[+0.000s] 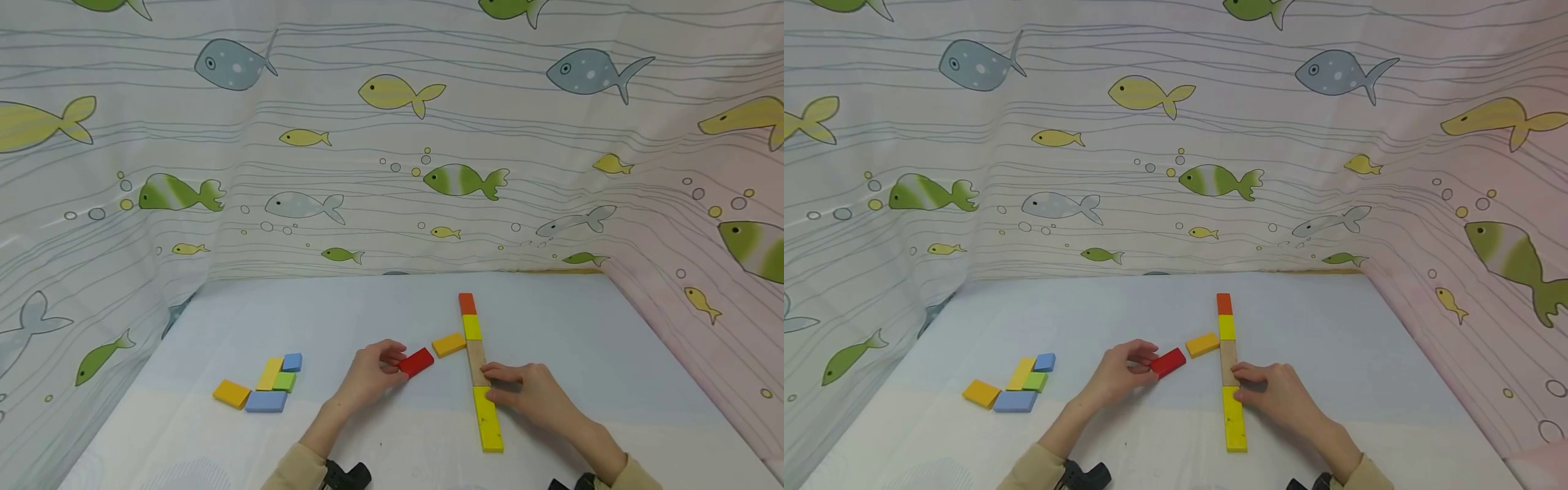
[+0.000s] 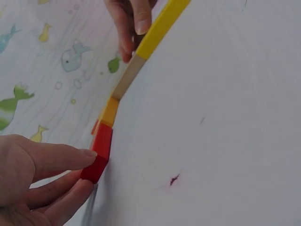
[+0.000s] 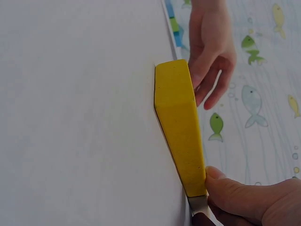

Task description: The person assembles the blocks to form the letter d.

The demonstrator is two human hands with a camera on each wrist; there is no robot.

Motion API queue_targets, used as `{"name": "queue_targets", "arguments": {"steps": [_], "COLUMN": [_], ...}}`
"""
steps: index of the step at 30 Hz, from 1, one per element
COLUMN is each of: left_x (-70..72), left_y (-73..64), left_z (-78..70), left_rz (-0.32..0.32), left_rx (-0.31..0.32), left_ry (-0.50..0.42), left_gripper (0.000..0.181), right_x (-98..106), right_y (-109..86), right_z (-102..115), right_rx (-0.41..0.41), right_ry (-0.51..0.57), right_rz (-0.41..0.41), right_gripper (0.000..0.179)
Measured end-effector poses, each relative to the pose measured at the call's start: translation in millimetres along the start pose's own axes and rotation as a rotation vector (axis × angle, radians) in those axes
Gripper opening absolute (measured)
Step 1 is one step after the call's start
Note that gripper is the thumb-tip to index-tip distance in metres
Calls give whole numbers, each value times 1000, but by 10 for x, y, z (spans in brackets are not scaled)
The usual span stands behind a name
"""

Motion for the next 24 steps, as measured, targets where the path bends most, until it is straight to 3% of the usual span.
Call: {"name": "queue_targets", "arguments": {"steps": [12,24], "left_x": [-9,-85], "left_y": [48,74], "left_z": [-53,-36], "left_rz": [27,-6], "left_rx": [-64,-77], "left_ry": [85,138], "left_gripper": [32,28], "right_x": [8,5], "right_y": [-2,-8], "right_z": [13,13], "right_rx": [-5,15], "right_ry": [0,-9], "right_rz": [4,2], "right_gripper": [41,40]}}
Point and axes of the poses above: each hand's wrist, its own y-axis towards the middle knuckle, its own x-axis out of the back of the hand, z = x × y, the point moved 4 cm from there along y, towards the middle knuckle, and after that the axes turned 4 degrees about -y, right-handed, at the moved point
